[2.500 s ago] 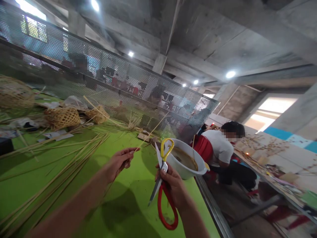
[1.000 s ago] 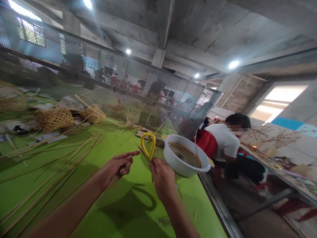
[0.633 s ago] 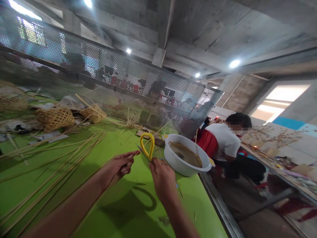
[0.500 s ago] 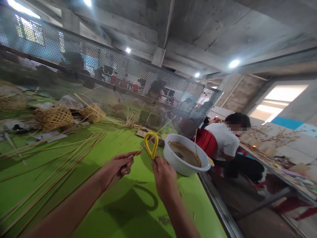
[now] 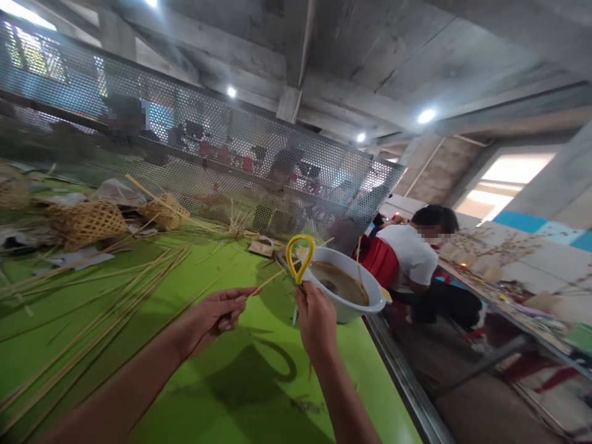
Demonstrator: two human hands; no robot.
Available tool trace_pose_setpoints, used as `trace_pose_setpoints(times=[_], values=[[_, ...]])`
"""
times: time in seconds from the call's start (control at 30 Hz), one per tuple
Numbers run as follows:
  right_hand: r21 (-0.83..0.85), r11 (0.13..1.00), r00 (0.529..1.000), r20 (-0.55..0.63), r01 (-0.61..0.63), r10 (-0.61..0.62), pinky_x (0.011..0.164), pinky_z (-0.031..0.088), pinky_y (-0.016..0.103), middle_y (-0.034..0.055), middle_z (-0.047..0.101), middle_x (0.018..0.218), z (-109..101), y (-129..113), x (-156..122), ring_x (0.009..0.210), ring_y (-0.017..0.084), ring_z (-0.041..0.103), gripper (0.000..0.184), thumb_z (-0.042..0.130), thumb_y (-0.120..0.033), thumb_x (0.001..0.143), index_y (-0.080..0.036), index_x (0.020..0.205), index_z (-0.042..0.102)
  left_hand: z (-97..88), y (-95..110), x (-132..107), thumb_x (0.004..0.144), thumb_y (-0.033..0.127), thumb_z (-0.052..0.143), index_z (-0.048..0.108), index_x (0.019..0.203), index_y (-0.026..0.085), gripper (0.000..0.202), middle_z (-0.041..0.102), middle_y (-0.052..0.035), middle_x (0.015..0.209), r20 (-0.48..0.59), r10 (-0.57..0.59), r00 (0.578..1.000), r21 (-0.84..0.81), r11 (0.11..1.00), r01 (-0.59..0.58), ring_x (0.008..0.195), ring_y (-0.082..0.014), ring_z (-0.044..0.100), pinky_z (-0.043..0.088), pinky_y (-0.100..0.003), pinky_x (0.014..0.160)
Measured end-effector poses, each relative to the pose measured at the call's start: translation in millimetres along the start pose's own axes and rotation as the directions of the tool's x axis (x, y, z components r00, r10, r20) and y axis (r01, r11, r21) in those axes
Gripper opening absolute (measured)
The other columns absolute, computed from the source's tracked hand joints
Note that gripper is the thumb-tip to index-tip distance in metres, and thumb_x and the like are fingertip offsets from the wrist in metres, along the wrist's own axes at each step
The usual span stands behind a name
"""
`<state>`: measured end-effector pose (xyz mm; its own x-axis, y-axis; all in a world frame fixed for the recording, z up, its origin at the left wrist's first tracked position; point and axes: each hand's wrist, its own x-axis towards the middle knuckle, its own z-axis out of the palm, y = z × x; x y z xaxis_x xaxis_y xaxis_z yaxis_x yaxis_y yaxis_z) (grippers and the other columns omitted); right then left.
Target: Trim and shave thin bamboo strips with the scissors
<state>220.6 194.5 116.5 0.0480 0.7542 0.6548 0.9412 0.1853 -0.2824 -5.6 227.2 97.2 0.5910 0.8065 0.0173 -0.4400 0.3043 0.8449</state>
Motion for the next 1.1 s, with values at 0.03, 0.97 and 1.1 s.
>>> trace_pose_setpoints(times=[0.03, 0.97, 1.1], values=[[0.0, 1.0, 1.0, -0.018, -0.01, 0.01, 0.062, 0.035, 0.026, 0.0023, 0.061, 0.072, -0.6, 1.7, 0.0, 0.069, 0.019, 0.056, 0.023, 0.04, -0.035, 0.094, -0.021, 0.082, 0.054, 0.8, 0.9, -0.4, 0.073, 0.025, 0.072, 0.068, 0.11, 0.013, 0.039, 0.042, 0.0069, 0.056, 0.005, -0.006, 1.0, 0.0, 1.0, 0.006, 0.041, -0.0009, 0.032, 0.015, -0.019, 0.043], [0.0, 0.982, 0.978, 0.091, 0.187, -0.186, 0.066, 0.039, 0.027, 0.0047, 0.065, 0.077, 12.9, -20.6, -21.2, 0.073, 0.019, 0.059, 0.022, 0.04, -0.031, 0.096, -0.019, 0.09, 0.057, -9.1, -8.0, 11.4, 0.072, 0.017, 0.074, 0.069, 0.107, 0.009, 0.036, 0.043, 0.0067, 0.054, -0.041, 0.041, 0.998, -0.168, 0.985, -0.047, 0.039, 0.0002, 0.029, 0.019, -0.018, 0.042], [0.019, 0.986, 0.984, 0.057, 0.168, -0.169, 0.065, 0.039, 0.027, 0.0046, 0.064, 0.076, 12.9, -21.6, -22.1, 0.073, 0.019, 0.06, 0.023, 0.04, -0.033, 0.097, -0.019, 0.089, 0.057, -8.4, -7.2, 11.2, 0.074, 0.018, 0.072, 0.068, 0.11, 0.009, 0.037, 0.043, 0.0062, 0.056, -0.041, 0.052, 0.998, -0.156, 0.986, -0.058, 0.04, -0.0002, 0.031, 0.019, -0.018, 0.042]])
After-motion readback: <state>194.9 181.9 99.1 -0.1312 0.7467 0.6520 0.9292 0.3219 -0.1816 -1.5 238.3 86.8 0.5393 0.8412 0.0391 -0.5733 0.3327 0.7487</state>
